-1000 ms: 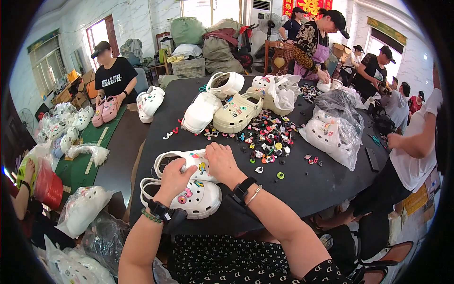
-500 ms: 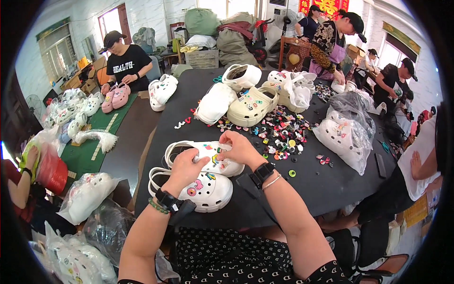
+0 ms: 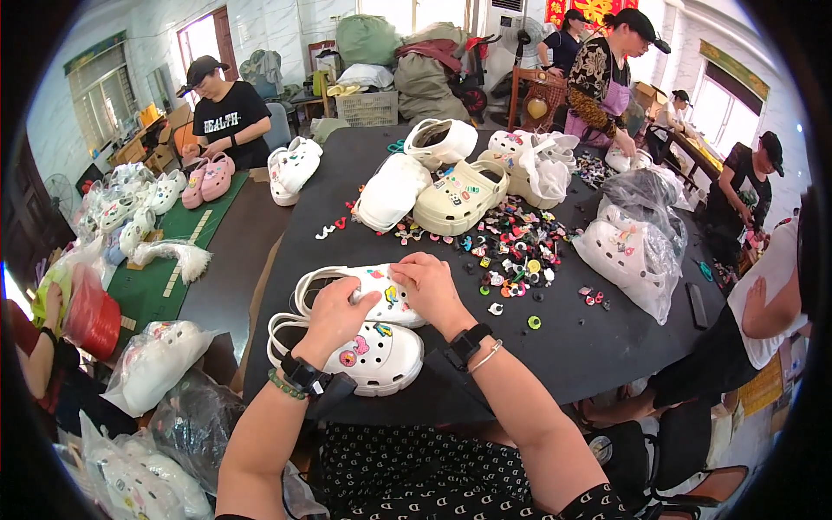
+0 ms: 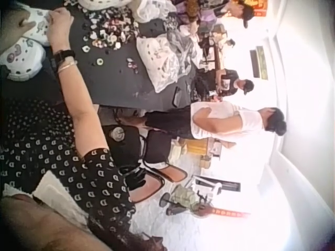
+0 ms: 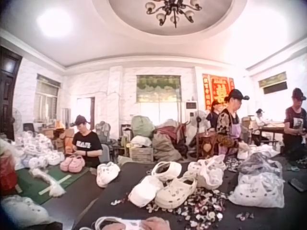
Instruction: Decorate shoes with charms and pack them into plastic bags for manufacturing.
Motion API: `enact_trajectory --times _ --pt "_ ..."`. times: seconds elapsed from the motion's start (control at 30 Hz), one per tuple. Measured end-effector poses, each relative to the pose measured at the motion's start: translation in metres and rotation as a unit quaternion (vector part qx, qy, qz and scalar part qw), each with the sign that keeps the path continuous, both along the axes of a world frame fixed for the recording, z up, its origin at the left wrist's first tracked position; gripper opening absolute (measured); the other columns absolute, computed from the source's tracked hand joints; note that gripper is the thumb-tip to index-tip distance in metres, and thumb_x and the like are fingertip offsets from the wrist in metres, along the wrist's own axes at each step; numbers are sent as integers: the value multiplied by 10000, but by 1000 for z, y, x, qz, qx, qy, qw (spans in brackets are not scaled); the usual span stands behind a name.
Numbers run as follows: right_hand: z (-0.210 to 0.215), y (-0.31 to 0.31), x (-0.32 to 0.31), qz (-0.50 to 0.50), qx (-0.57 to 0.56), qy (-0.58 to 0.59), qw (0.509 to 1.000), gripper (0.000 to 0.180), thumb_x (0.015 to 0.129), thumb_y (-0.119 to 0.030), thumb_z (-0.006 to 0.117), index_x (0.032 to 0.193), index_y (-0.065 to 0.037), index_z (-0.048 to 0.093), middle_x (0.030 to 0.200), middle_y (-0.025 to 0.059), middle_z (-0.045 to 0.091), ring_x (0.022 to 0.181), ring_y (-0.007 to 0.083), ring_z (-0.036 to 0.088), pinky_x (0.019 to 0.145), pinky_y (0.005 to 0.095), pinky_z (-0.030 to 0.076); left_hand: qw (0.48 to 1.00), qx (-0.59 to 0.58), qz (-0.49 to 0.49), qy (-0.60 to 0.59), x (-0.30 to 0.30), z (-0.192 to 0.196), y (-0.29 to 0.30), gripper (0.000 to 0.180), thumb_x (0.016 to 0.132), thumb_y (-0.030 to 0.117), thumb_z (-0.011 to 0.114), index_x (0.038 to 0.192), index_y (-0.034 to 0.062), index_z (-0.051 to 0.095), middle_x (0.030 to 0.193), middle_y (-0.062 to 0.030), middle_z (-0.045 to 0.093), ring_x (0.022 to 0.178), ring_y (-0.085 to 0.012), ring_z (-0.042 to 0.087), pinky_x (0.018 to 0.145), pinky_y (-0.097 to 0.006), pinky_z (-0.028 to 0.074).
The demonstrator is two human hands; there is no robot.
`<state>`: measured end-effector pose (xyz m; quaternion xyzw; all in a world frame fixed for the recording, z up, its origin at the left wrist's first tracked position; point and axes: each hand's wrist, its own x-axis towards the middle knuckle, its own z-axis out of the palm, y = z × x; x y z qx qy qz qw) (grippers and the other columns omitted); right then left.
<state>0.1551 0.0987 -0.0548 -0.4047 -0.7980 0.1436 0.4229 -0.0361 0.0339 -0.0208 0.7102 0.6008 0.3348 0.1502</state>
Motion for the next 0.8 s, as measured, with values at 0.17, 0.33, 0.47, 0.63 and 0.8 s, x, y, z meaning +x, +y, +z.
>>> enact_trajectory --times 0.17,0.33,0.47,0.63,0.8 --pt "8 -7 -7 -40 67 -107 991 126 899 -170 617 878 -47 604 915 102 628 921 267 605 784 405 413 1000 15 -2 -17 1 1 -2 335 851 288 733 868 -29 627 706 -145 578 602 -244 528 580 -377 422" --pt "9 -5 -12 -55 79 -122 988 133 913 -149 591 901 -33 526 903 138 599 883 302 595 771 426 412 1000 16 -1 -15 0 -1 -1 332 852 282 732 869 -32 626 702 -143 578 599 -235 525 580 -376 423" --pt "6 -4 -13 -72 39 -69 994 138 928 -144 572 928 -18 516 900 159 601 891 337 596 775 454 423 1000 15 3 -24 1 0 0 330 853 279 731 864 -34 626 700 -142 582 593 -237 528 579 -376 423" --pt "6 0 -14 -92 -38 -29 995 148 933 -144 577 918 -8 520 902 182 619 907 374 600 783 491 440 1000 -10 11 -19 5 8 -1 352 847 307 719 846 -30 621 737 -167 603 652 -298 569 616 -407 437" --pt "6 8 -10 -76 -84 14 993 141 917 -130 601 910 -7 531 936 194 636 918 394 597 778 496 465 999 -9 14 -33 4 6 0 373 836 335 712 828 -26 616 773 -189 622 711 -360 604 653 -440 454"
